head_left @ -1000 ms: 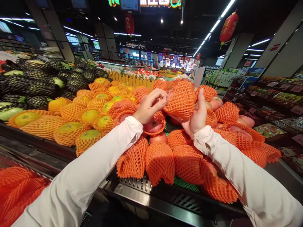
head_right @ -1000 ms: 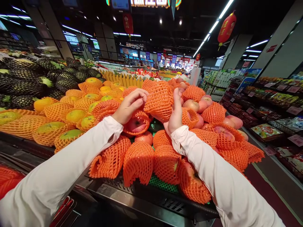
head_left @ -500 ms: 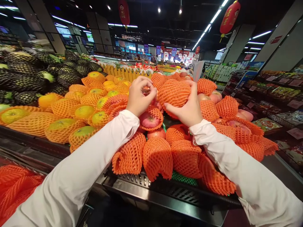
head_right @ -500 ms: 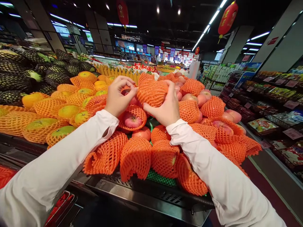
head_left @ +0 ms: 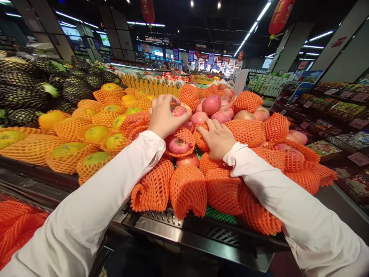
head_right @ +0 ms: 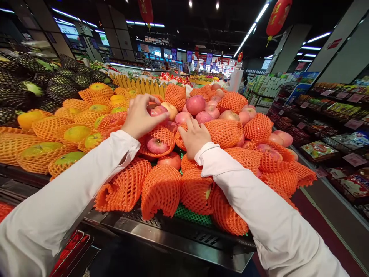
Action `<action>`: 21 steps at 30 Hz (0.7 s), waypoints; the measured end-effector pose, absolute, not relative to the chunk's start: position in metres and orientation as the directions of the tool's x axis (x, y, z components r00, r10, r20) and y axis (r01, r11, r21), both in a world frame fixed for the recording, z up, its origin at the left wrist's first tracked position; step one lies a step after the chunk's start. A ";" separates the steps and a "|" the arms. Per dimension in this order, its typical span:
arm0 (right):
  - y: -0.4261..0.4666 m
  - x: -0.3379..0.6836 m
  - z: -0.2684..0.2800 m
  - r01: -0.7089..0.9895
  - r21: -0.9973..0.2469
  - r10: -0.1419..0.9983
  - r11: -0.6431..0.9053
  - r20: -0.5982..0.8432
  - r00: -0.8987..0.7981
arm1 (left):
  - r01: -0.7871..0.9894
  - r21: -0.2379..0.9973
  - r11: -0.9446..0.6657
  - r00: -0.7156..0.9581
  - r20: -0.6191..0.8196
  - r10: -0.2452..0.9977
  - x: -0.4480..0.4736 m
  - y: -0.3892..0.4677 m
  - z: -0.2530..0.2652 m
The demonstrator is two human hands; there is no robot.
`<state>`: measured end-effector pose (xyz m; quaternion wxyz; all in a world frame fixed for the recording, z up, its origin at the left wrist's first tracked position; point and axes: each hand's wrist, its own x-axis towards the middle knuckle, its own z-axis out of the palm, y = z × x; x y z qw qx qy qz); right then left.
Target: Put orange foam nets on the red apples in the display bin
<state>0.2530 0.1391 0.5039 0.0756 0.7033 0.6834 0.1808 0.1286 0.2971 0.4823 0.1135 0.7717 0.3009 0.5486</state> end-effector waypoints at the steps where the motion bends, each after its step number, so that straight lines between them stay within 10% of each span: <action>1: 0.139 0.252 0.504 0.942 0.331 0.991 -0.051 0.132 0.007 | 0.373 0.506 -0.778 0.235 0.759 0.607 0.128 0.297 0.481; 9: 0.145 0.260 0.493 0.997 0.078 0.950 0.002 0.311 -0.027 | 0.507 0.552 -0.662 0.282 0.620 0.732 0.122 0.279 0.490; 14: 0.142 0.261 0.496 0.961 -0.057 0.799 0.271 0.570 -0.192 | 0.167 0.460 -0.872 0.358 0.796 0.488 0.122 0.272 0.494; 21: 0.143 0.264 0.490 0.919 -0.132 0.765 0.371 0.604 -0.222 | -0.023 0.368 -0.930 0.756 0.615 0.225 0.125 0.278 0.489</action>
